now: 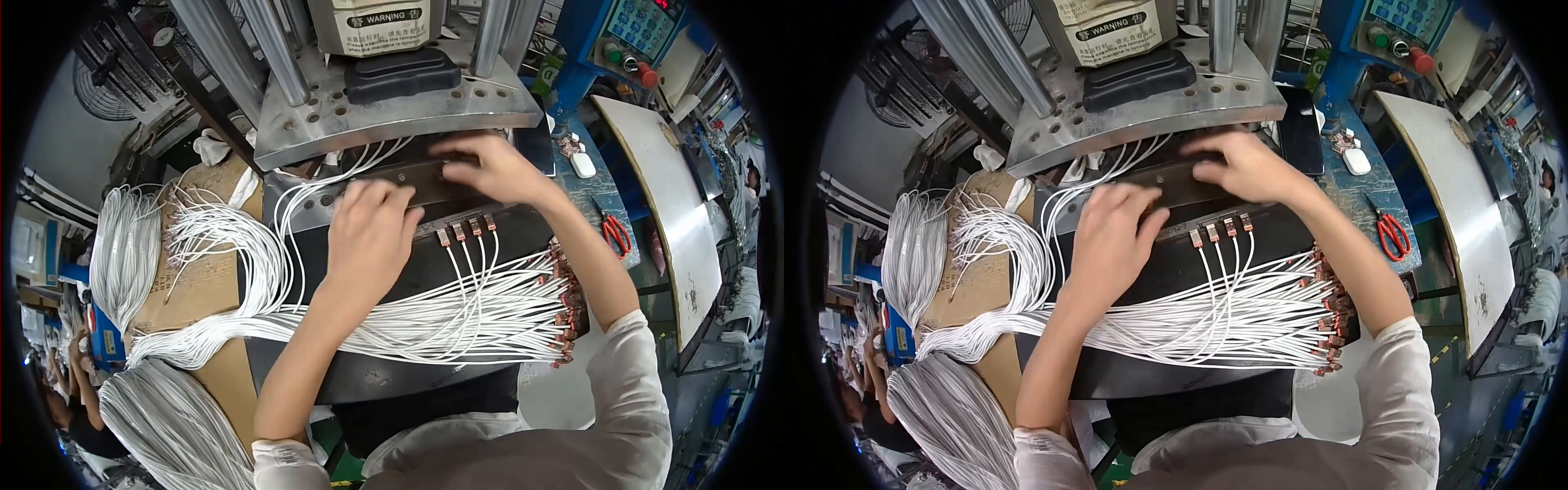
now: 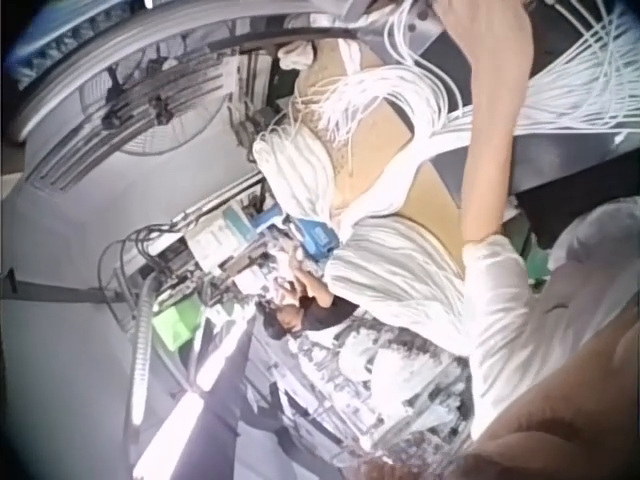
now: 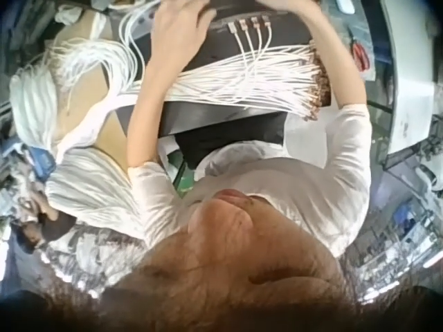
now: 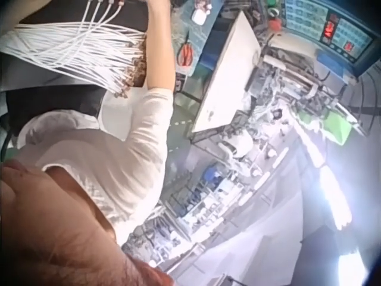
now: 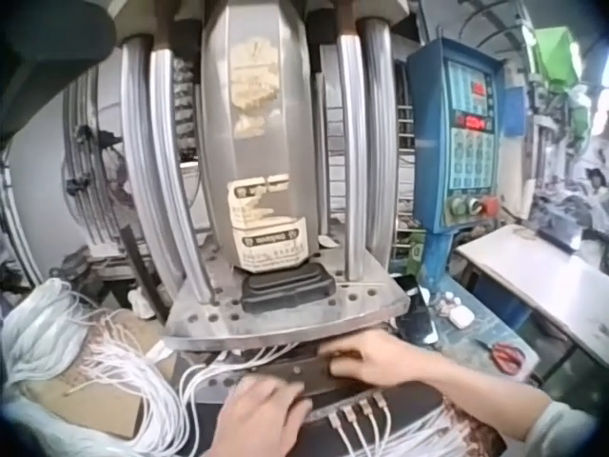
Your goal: The person fits cable connectors into a metal fixture bar, places the loaded fixture into a pressing machine, operates the press, and removes the processed cables.
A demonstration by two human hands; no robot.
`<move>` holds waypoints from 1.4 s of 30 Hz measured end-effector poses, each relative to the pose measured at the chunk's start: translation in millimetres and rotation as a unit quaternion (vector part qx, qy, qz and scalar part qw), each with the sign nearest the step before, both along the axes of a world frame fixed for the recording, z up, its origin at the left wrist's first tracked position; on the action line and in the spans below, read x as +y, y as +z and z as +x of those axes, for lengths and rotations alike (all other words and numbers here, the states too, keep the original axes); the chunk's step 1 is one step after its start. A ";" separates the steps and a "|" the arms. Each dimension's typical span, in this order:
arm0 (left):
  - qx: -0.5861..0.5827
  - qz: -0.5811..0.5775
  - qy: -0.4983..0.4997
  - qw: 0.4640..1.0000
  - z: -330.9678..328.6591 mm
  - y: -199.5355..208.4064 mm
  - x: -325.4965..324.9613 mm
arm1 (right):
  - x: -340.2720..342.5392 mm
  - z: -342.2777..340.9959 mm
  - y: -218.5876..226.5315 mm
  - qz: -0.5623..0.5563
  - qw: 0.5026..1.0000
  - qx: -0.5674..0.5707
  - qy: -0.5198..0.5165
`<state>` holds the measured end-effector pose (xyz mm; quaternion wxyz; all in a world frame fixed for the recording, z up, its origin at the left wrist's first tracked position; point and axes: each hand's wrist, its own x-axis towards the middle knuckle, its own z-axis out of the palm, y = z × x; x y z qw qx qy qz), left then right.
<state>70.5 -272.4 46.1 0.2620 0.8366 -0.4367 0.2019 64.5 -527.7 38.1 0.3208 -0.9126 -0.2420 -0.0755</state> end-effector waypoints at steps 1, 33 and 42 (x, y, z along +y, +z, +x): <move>-0.074 0.013 0.045 0.996 18.5 -9.3 -12.3 | 2.2 26.3 4.5 -0.019 0.991 0.049 -0.126; 0.045 0.054 0.095 0.993 -38.8 30.4 70.1 | 3.3 -32.7 19.0 -0.026 0.988 -0.054 -0.140; 0.160 0.070 -0.065 0.982 -112.6 25.3 22.4 | -48.1 -97.8 31.9 -0.070 0.986 0.101 -0.114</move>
